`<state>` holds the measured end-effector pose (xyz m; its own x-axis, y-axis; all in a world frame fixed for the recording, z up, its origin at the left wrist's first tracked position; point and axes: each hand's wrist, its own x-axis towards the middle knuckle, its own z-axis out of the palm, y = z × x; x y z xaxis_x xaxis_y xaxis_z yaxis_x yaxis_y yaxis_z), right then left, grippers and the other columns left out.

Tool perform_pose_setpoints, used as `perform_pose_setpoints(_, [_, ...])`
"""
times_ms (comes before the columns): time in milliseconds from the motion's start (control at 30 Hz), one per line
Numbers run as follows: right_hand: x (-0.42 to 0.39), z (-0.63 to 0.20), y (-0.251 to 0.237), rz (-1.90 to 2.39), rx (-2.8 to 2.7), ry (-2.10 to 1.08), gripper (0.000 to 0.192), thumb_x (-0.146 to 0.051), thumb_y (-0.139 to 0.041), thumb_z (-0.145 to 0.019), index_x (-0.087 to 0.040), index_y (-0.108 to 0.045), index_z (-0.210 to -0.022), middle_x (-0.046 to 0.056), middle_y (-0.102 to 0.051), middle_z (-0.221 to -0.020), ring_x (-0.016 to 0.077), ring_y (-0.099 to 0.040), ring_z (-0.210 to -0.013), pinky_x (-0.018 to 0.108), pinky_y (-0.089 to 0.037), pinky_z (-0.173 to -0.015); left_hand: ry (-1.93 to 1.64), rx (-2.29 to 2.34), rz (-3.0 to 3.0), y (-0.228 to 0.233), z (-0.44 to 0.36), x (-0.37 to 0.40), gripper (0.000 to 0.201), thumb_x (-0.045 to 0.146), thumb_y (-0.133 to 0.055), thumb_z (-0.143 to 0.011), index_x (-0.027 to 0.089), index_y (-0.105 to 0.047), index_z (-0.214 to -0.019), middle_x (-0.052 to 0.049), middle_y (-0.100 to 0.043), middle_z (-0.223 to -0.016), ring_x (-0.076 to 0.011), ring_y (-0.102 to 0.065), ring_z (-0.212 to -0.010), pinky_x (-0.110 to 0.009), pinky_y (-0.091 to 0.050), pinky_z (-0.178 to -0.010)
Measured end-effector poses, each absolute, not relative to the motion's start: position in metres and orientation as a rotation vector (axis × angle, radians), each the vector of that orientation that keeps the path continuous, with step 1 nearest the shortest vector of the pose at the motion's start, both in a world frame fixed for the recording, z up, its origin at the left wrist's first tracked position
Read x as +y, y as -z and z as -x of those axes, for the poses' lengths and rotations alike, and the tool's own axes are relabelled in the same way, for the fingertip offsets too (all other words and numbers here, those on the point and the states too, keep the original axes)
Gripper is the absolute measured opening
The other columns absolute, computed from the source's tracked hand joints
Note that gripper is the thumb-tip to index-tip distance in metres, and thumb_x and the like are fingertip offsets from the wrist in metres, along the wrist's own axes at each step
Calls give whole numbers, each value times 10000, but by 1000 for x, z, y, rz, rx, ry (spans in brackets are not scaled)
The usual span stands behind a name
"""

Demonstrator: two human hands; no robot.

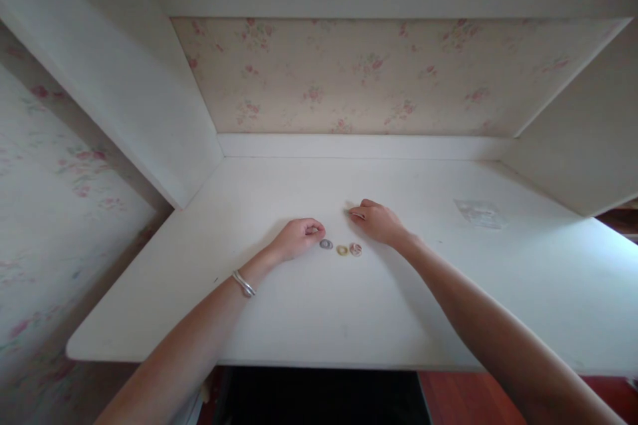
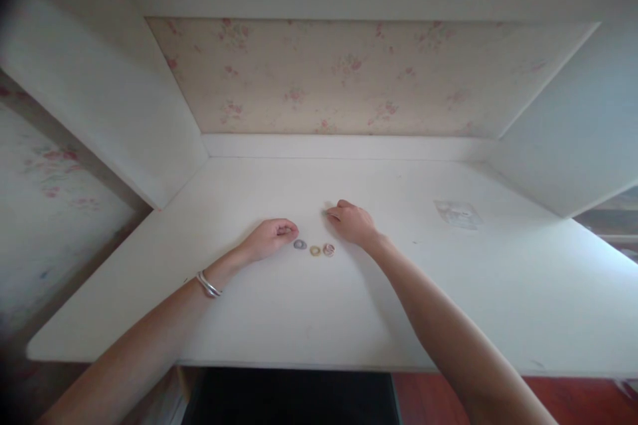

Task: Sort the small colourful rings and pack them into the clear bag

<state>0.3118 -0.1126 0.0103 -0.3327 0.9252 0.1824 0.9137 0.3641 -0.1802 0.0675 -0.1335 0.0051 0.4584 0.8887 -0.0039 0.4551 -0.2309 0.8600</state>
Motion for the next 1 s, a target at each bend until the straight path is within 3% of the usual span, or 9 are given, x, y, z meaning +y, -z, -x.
perform_pose_setpoints(300, [-118,-306,-9,1593,-2364,5,280,-292,-417,-905,-252,-684,-832,20,-594,-843,124,-554,-721,231,-357,-629,-635,1163,-1923,-6,-67,-137,236,336,-517,-808,166,-654,-898,-37,-700,-878,-152,-643,-818,-242,-483,-758])
perform_pose_setpoints(600, [-151,-319,-13,1487,-2115,-93,281,-321,-413,-905,-237,-679,-936,34,-605,-835,124,-559,-686,236,-406,-657,-633,1190,-1915,-5,-68,-137,231,337,-514,-812,174,-652,-898,-29,-700,-899,-150,-643,-834,-247,-483,-780])
perform_pose_setpoints(1000, [-207,-337,-5,1448,-2271,-177,294,-281,-364,-923,-242,-654,-948,29,-596,-842,132,-559,-738,237,-415,-672,-639,1214,-1926,-6,-78,-129,249,350,-527,-802,166,-649,-916,-38,-695,-937,-157,-636,-876,-246,-477,-795])
